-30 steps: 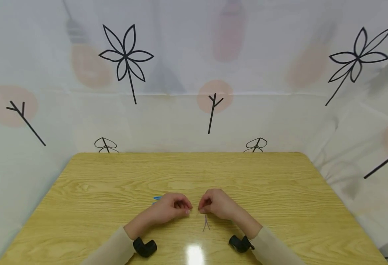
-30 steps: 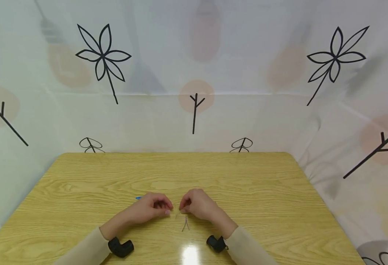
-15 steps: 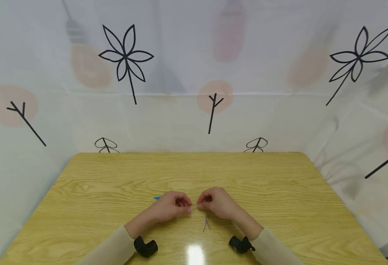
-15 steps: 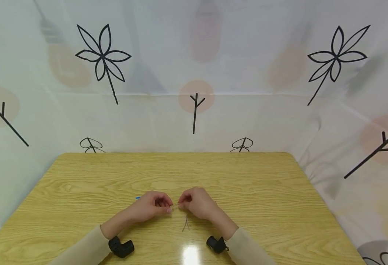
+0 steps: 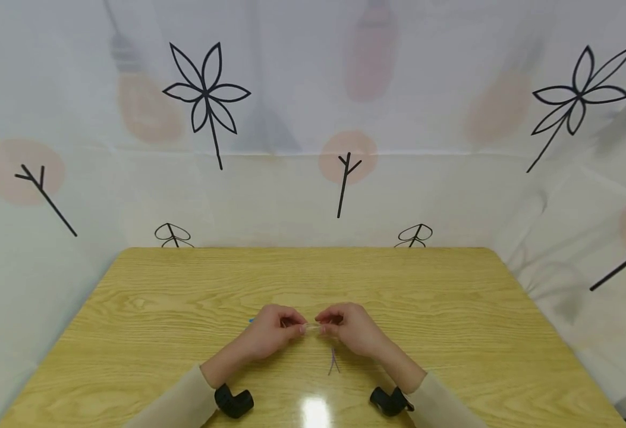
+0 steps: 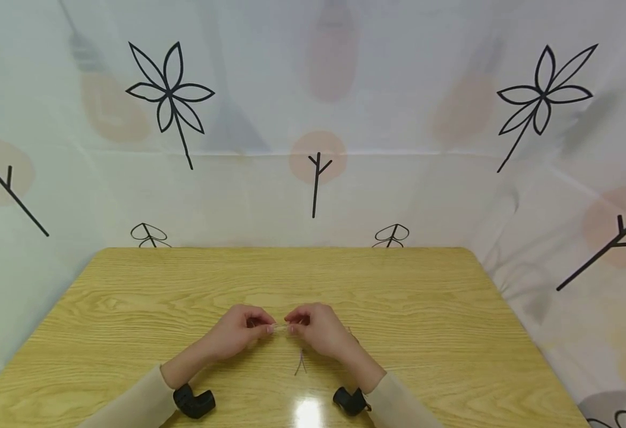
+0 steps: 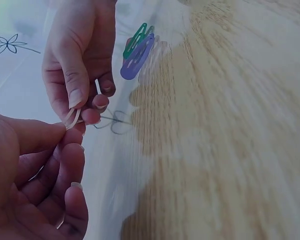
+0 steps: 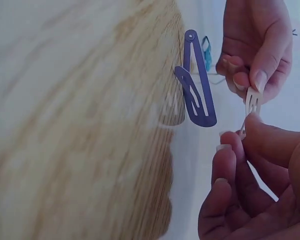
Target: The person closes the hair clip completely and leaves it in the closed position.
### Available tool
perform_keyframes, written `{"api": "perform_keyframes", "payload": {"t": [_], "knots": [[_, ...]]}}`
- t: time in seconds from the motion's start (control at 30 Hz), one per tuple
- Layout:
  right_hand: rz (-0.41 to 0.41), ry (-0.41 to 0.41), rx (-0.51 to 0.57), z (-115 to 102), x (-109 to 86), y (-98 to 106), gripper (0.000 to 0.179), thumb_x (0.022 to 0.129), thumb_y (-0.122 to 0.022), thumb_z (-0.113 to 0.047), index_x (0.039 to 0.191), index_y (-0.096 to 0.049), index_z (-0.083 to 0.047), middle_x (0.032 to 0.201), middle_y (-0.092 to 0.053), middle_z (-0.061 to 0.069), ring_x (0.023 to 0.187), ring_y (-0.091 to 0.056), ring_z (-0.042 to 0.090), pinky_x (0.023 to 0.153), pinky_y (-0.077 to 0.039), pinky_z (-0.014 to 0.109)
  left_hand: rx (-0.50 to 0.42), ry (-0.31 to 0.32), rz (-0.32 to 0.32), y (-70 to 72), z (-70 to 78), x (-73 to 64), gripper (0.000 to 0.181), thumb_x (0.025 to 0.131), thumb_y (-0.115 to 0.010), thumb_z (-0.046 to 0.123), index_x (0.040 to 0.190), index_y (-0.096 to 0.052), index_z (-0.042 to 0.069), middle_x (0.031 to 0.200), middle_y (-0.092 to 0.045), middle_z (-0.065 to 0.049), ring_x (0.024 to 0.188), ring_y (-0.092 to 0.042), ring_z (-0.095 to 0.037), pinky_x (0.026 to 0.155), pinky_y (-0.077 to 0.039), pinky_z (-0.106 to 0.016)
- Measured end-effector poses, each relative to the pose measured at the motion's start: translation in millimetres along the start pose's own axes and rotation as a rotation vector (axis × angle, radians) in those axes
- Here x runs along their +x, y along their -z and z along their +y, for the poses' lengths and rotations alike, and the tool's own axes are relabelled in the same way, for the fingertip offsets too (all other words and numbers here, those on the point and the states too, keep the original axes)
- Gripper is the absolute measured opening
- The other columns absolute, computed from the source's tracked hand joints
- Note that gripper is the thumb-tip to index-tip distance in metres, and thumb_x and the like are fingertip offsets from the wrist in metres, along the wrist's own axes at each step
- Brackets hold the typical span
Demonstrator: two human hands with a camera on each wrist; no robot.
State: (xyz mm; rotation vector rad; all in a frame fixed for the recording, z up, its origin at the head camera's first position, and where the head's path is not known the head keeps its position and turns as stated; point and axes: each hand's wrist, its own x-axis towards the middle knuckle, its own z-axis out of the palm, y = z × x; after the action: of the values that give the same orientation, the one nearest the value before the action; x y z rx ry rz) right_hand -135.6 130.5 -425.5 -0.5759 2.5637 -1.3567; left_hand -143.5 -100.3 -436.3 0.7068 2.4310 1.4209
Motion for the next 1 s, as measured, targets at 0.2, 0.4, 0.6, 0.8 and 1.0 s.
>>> {"api": "perform_keyframes", "payload": {"t": [0.2, 0.4, 0.6, 0.8, 1.0], "knots": [[0.009, 0.000, 0.018, 1.1, -1.6, 0.6, 0.009, 0.093, -0.071, -0.012, 0.100, -0.076, -0.010, 0.095, -0.070, -0.004, 0.081, -0.062, 0.012, 0.068, -0.051, 0.027, 0.001, 0.005, -0.007, 1.5, 1.7, -1.2, 0.012, 0.097, -0.066, 0.017, 0.098, -0.076, 0.010, 0.084, -0.068, 0.006, 0.073, -0.059, -0.013, 0.064, -0.049, -0.029], [0.030, 0.008, 0.039, 2.8, -2.0, 0.3, 0.006, 0.093, -0.071, -0.013, 0.096, -0.076, -0.011, 0.092, -0.070, -0.004, 0.079, -0.062, 0.015, 0.064, -0.051, 0.027, 0.001, -0.008, -0.009, 2.2, 3.1, -2.6, 0.013, 0.098, -0.065, 0.017, 0.100, -0.076, 0.010, 0.085, -0.068, 0.004, 0.073, -0.059, -0.013, 0.064, -0.049, -0.030], [0.046, 0.000, 0.032, 0.9, -3.2, 0.2, 0.006, 0.094, -0.071, -0.014, 0.094, -0.076, -0.011, 0.089, -0.070, -0.005, 0.077, -0.060, 0.014, 0.063, -0.050, 0.028, -0.002, -0.011, -0.007, 2.0, 4.9, -2.9, 0.014, 0.098, -0.065, 0.019, 0.101, -0.076, 0.010, 0.086, -0.068, 0.007, 0.074, -0.058, -0.012, 0.066, -0.048, -0.030], [0.066, -0.021, 0.061, -4.4, -5.3, -2.4, 0.006, 0.094, -0.070, -0.011, 0.092, -0.075, -0.009, 0.087, -0.069, -0.003, 0.076, -0.059, 0.014, 0.063, -0.048, 0.027, -0.008, -0.011, -0.012, 1.6, 1.4, -2.4, 0.014, 0.099, -0.065, 0.021, 0.101, -0.075, 0.012, 0.086, -0.068, 0.005, 0.074, -0.059, -0.014, 0.065, -0.048, -0.030], [0.085, -0.058, 0.121, -9.0, -6.9, -5.5, 0.007, 0.094, -0.068, -0.008, 0.091, -0.074, -0.005, 0.085, -0.068, 0.000, 0.074, -0.057, 0.017, 0.061, -0.047, 0.028, -0.035, -0.006, -0.025, 2.4, 1.7, -3.0, 0.016, 0.100, -0.063, 0.021, 0.101, -0.074, 0.009, 0.086, -0.068, 0.000, 0.073, -0.061, -0.018, 0.063, -0.048, -0.029]]}}
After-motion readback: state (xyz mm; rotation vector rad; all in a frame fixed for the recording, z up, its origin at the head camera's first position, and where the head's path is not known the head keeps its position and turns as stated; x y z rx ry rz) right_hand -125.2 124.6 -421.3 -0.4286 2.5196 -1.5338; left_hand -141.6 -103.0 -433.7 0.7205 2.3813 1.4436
